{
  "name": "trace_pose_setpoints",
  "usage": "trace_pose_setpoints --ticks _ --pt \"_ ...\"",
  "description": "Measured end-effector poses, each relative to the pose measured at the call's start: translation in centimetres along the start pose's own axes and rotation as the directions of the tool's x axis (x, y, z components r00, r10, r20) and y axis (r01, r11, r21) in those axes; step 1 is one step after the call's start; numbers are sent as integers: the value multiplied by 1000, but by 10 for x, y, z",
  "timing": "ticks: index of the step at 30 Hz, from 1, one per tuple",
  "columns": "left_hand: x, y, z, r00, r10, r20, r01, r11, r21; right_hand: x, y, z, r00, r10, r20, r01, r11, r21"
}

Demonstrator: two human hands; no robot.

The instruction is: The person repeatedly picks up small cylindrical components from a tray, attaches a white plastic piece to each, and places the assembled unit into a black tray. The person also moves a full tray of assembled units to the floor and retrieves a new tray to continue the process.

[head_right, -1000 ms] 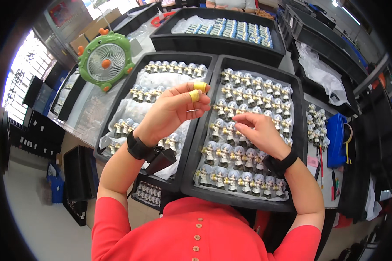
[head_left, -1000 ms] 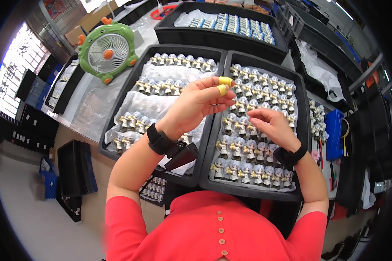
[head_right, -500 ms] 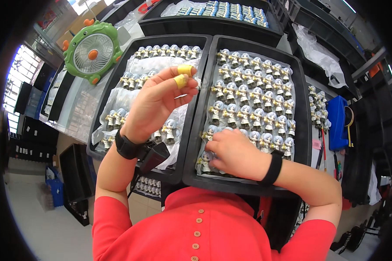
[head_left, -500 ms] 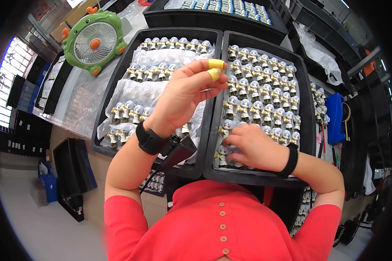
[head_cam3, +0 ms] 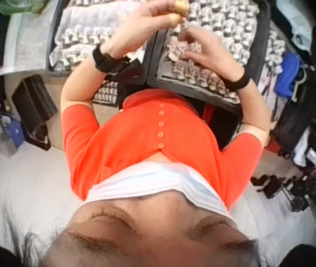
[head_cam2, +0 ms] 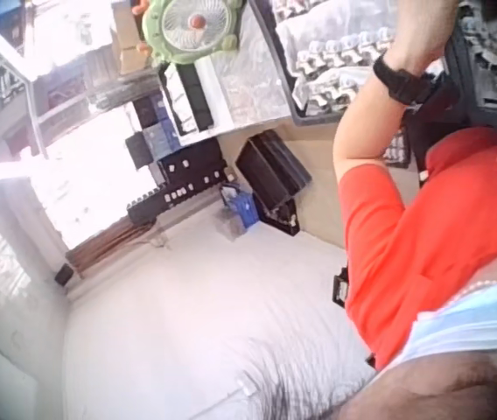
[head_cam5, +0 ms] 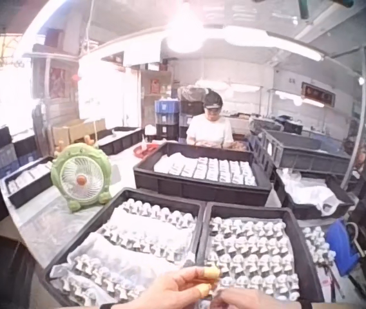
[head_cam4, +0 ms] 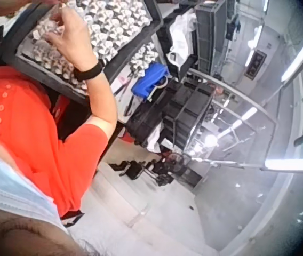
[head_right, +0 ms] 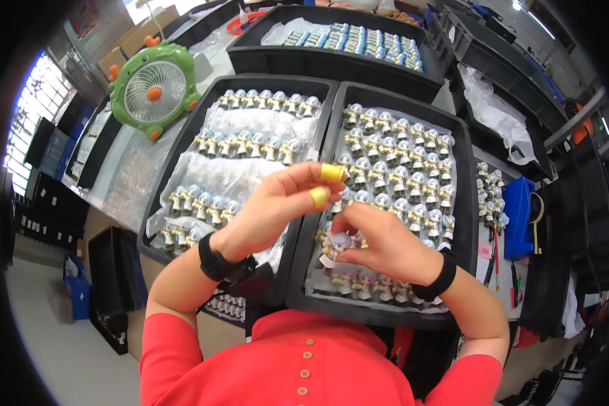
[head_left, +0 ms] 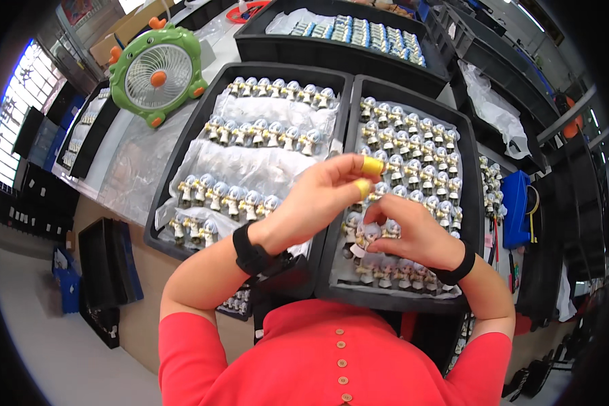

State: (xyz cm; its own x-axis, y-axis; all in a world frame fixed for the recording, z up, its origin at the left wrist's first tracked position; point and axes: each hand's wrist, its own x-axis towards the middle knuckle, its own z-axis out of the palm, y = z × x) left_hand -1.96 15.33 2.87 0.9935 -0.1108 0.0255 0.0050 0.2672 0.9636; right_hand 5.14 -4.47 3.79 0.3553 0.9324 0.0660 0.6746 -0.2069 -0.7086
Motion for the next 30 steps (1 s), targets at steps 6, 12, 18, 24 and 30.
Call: trace_pose_setpoints --ticks 6,12,18,24,30 --pt "-2 2 10 952 -283 118 285 959 -2 -4 15 -20 964 21 -264 12 992 124" --pt "9 -15 9 942 -300 148 317 942 -111 -4 25 -18 941 67 -332 -9 985 173" --pt "11 -21 18 972 -232 30 233 972 -24 -5 30 -14 936 114 -332 -6 951 309" --pt "9 -24 22 987 -157 -36 159 984 83 -5 33 -4 930 169 -327 15 870 492" --pt "8 -27 22 990 -132 -45 137 984 117 -5 33 0 926 192 -326 9 851 526"
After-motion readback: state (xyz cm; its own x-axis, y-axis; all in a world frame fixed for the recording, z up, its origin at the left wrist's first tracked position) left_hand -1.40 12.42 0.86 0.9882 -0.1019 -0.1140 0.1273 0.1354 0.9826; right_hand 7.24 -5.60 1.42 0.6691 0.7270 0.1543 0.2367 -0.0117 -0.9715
